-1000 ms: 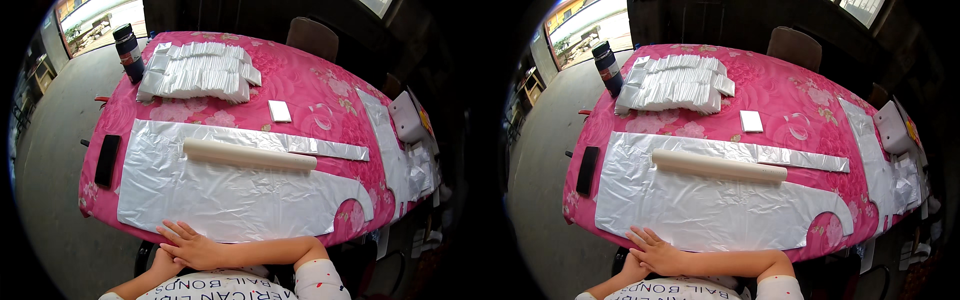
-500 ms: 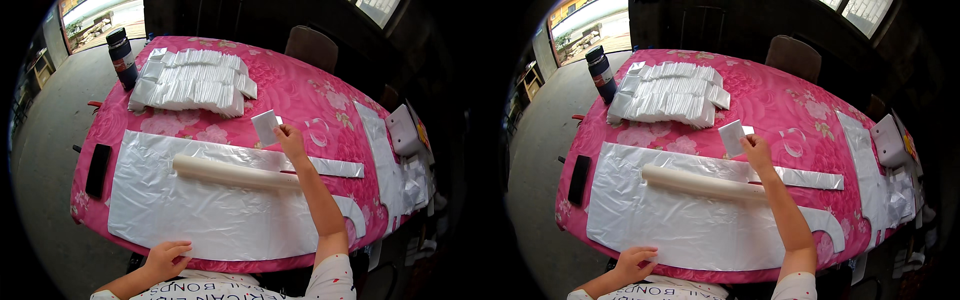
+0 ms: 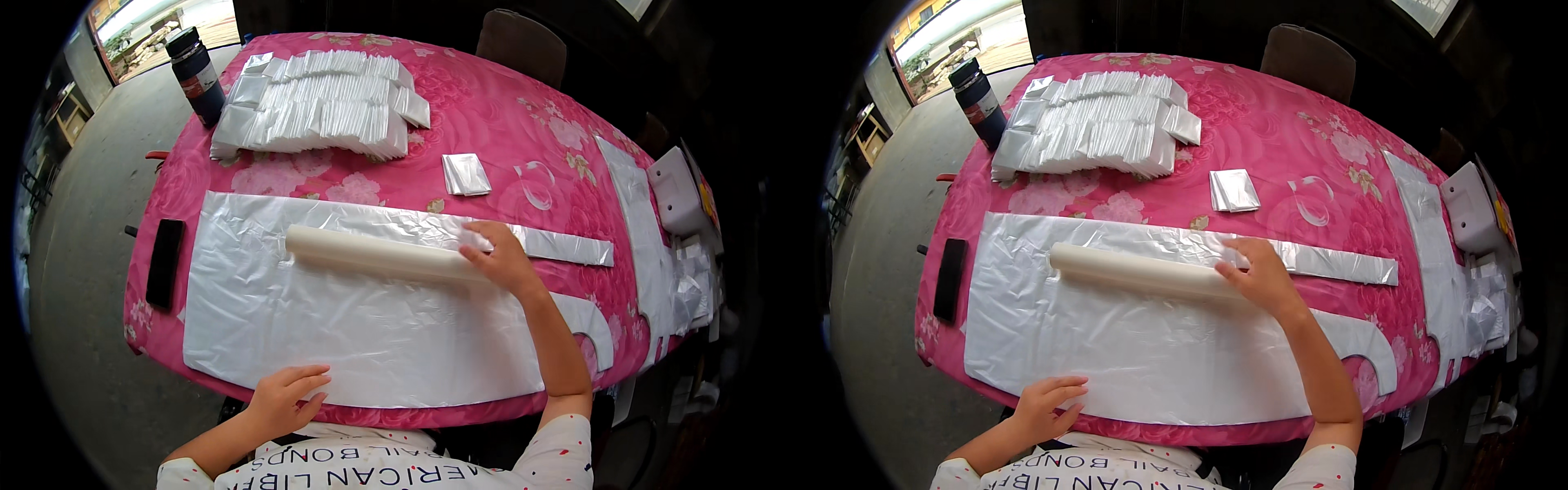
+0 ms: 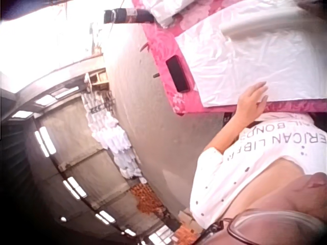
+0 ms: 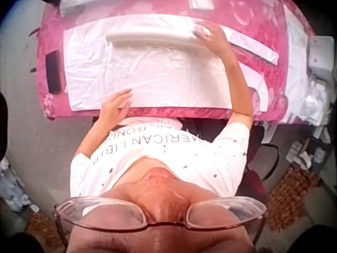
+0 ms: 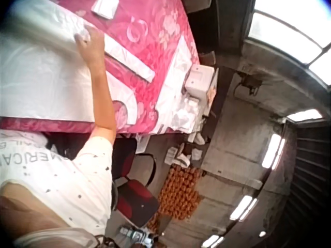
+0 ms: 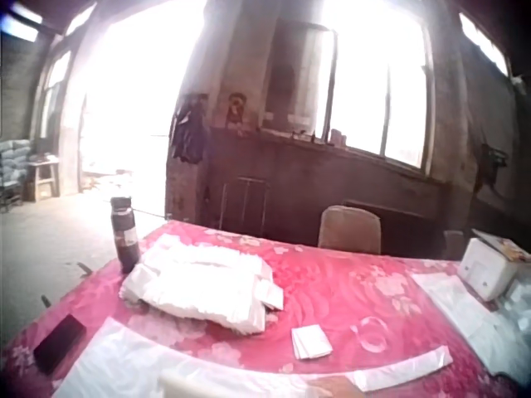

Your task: The person repeatedly unrolls a sheet of clear plastic wrap, places a small white rectangular item on it, folds the wrap around the item, and sets the wrapped unit aside. The person continues this process with multiple items on a pink tablecloth.

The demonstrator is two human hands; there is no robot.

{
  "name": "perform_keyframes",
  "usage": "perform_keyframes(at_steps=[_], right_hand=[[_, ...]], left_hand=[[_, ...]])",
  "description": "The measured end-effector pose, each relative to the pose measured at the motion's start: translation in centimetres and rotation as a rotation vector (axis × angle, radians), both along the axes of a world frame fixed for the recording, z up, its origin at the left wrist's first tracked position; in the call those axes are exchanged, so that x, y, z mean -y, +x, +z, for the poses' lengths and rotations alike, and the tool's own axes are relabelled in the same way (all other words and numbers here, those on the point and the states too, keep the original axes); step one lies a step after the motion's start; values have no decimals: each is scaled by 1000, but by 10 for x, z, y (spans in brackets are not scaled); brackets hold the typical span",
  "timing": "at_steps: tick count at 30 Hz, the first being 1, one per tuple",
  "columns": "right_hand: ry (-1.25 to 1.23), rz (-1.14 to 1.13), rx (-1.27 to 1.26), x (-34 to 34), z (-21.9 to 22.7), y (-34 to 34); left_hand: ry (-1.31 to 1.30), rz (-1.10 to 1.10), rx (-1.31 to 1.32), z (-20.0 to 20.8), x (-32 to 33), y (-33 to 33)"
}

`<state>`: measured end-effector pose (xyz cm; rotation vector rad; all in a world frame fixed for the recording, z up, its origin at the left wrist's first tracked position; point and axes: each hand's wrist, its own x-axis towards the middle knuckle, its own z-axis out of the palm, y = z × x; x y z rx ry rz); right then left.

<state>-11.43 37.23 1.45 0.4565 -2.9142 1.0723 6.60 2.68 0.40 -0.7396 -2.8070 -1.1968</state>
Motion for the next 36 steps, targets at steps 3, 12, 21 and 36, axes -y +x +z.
perform_keyframes(at_steps=[3,12,21,36], right_hand=[[199,46,-19,-5,-5,54],[28,310,49,7,-19,170],[390,-464,-227,-194,-56,162],[594,-758,-586,-234,-47,190]], left_hand=[[-13,-129,22,-4,-15,-12],[-171,-273,-138,-25,-104,-43],[-192,-405,-217,-16,-164,-45],[-209,-445,-225,-11,-168,-48]])
